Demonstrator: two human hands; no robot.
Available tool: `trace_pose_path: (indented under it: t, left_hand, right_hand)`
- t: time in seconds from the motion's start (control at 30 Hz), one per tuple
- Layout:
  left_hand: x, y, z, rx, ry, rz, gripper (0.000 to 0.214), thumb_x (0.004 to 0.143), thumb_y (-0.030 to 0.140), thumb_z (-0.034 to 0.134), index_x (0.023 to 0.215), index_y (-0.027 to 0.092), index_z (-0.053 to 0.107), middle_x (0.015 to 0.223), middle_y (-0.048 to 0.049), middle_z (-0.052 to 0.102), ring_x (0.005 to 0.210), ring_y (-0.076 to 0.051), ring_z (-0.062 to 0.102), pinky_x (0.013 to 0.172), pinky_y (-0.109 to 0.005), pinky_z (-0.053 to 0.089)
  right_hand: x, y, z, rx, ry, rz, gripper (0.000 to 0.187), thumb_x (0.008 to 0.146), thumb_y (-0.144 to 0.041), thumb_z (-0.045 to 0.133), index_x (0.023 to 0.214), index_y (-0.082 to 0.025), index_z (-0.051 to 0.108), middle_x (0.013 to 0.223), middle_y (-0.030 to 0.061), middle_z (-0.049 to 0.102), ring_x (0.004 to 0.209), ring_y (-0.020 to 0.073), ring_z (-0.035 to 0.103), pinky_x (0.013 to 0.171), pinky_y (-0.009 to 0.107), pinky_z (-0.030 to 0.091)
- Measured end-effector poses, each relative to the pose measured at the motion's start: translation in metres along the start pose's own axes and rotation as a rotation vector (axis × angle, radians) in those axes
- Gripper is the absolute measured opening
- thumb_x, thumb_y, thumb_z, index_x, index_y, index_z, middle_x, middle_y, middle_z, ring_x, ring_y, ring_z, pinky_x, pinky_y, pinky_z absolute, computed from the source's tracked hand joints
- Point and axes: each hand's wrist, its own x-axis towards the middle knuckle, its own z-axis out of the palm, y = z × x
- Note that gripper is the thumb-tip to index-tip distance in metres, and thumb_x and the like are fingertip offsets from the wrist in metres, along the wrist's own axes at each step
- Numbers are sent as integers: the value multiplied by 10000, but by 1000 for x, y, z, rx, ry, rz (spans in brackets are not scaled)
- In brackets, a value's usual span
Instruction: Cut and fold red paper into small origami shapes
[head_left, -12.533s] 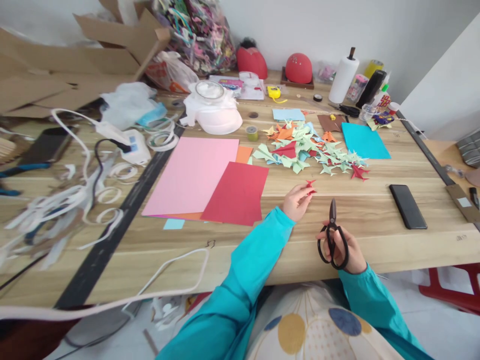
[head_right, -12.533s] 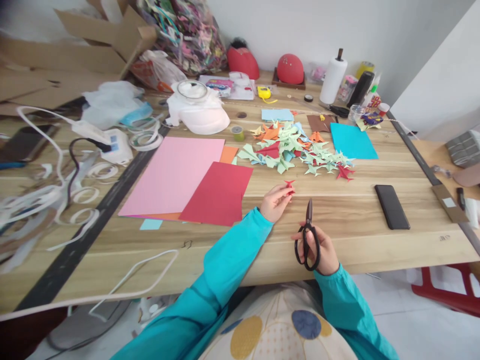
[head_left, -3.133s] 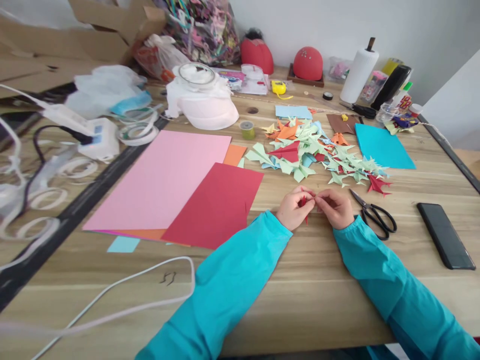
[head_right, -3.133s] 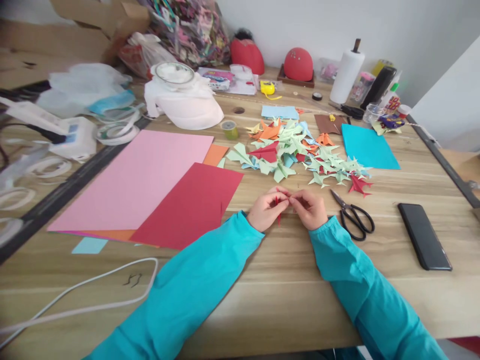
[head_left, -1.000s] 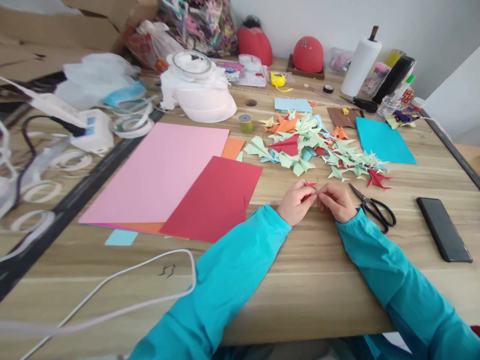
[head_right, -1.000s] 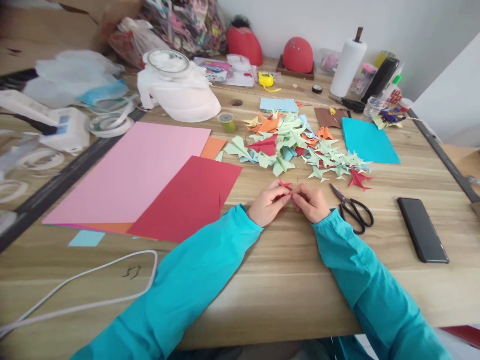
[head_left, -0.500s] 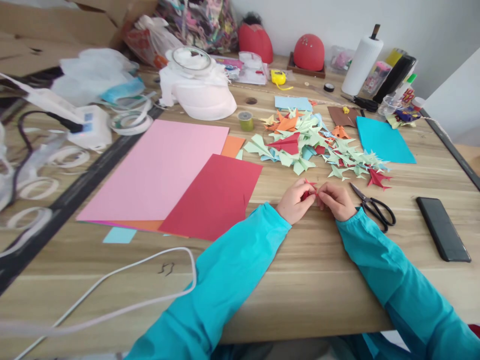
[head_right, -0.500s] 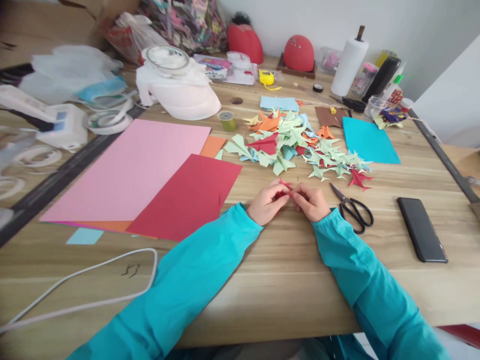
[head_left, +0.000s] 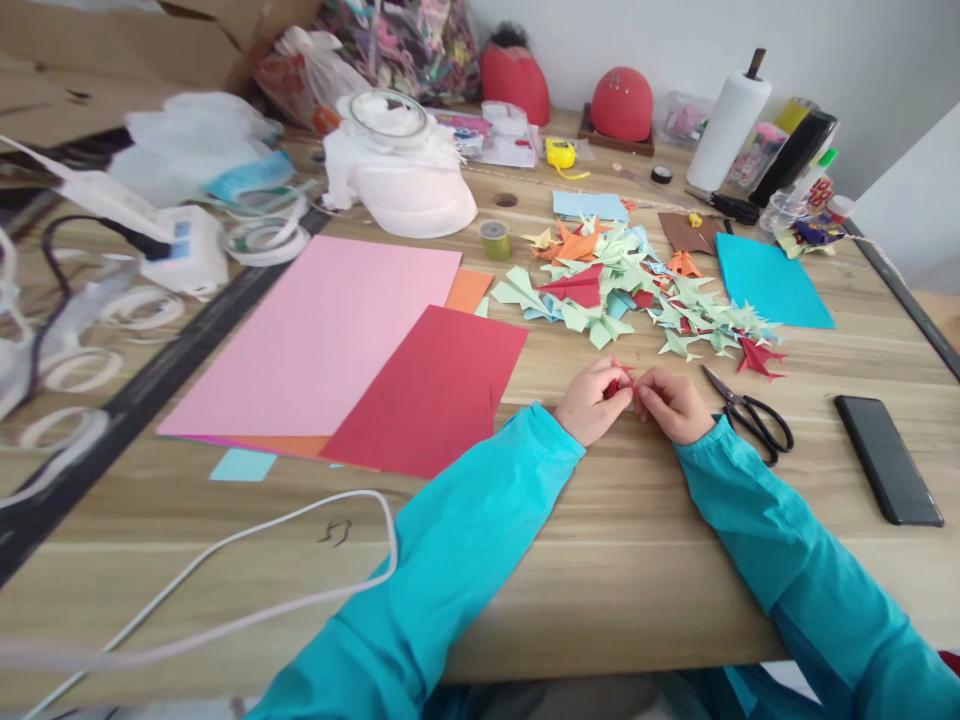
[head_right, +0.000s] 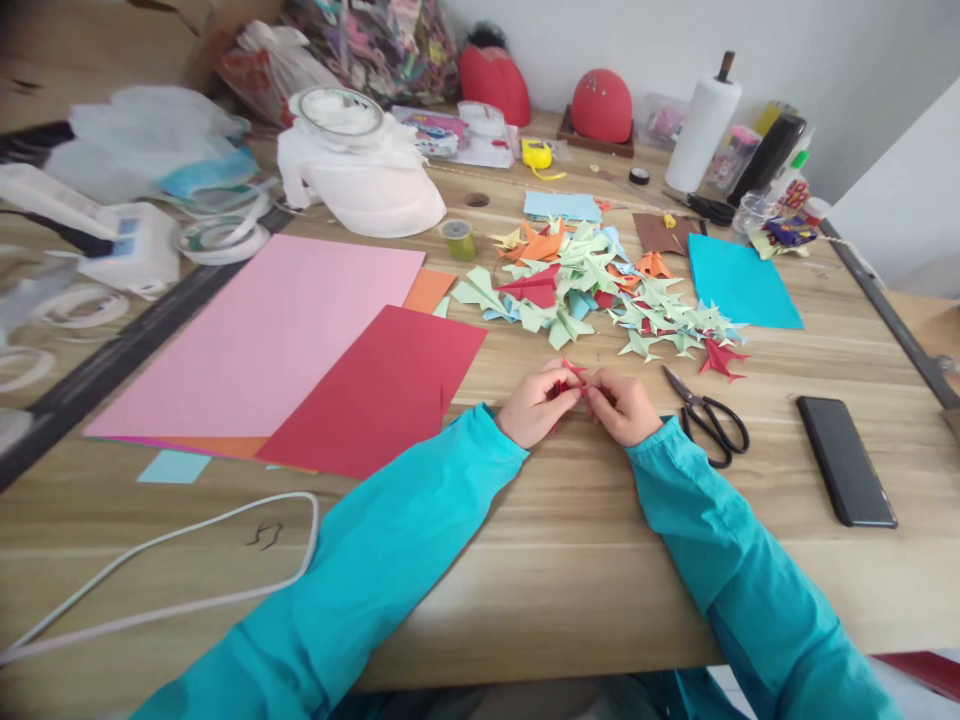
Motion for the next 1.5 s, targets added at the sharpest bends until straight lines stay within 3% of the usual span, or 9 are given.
trace_pose_path:
  t: [0.13,0.27,0.47,0.6,0.8,0.93,1.1,1.23,1.5]
  left_hand:
    - [0,-1,0,-9,7,4,106,738,144,513,638,152,545,720,-1,482,670,-118,476,642,-251,392]
    - [0,-1,1,-15,22,-1,92,740,150,518,658,148,559,735,-5,489,671,-116,485,645,-253,401]
    - [0,-3,2,-18,43,14,88,750,147,520,713,145,600,784,-25,526,715,-127,522,673,-259,431]
    - [0,-4,2,-24,78,38,91,758,148,522,719,146,604,786,-35,538,794,-149,551,741,-275,447]
    - [0,-7,2,-49,144,67,103,771,141,505,714,152,591,832,-48,542,915,-168,562,838,-297,443]
    - [0,-6,1,-48,138,59,100,774,154,508,719,157,592,838,-46,541,914,-169,560,836,-299,445]
    - [-1,-2,0,-54,148,47,94,786,195,519,742,159,594,846,-46,533,929,-173,552,828,-296,448]
    - [-1,0,0,-31,129,57,98,797,199,512,755,159,592,830,-41,528,885,-164,551,807,-294,452]
    - [-1,-6,4,-16,152,138,132,815,222,541,865,160,646,933,-67,525,915,-158,550,828,-294,467]
  right_hand:
    - [0,-1,1,-133,17,-43,181,866,-280,416,734,-190,502,543,-9,539,481,108,481,494,241,393]
    - [-2,0,4,-340,122,-146,145,847,-234,435,741,-181,518,560,-2,538,480,105,470,485,230,373]
    - [-2,1,9,-796,205,-371,184,866,-175,392,767,-155,546,634,48,599,560,130,528,517,238,360]
    - [-3,-5,12,-1096,227,-445,212,856,-129,397,721,-149,560,602,41,576,540,141,506,501,271,315]
    - [-7,-8,21,-1213,236,-459,239,847,-110,388,962,-84,597,690,84,638,584,165,541,527,294,339]
    - [-9,-6,22,-1042,254,-363,249,841,-137,395,969,-103,606,698,84,660,605,165,581,528,276,373]
    - [-7,-1,19,-302,373,28,198,848,-233,400,896,-166,580,711,40,667,516,122,562,499,241,428]
    - [-1,-1,14,202,296,253,171,798,-310,453,750,-179,552,568,-7,593,377,87,438,360,215,322]
    - [6,-11,6,348,145,346,346,765,-457,500,588,-167,562,499,3,567,371,82,422,347,221,305]
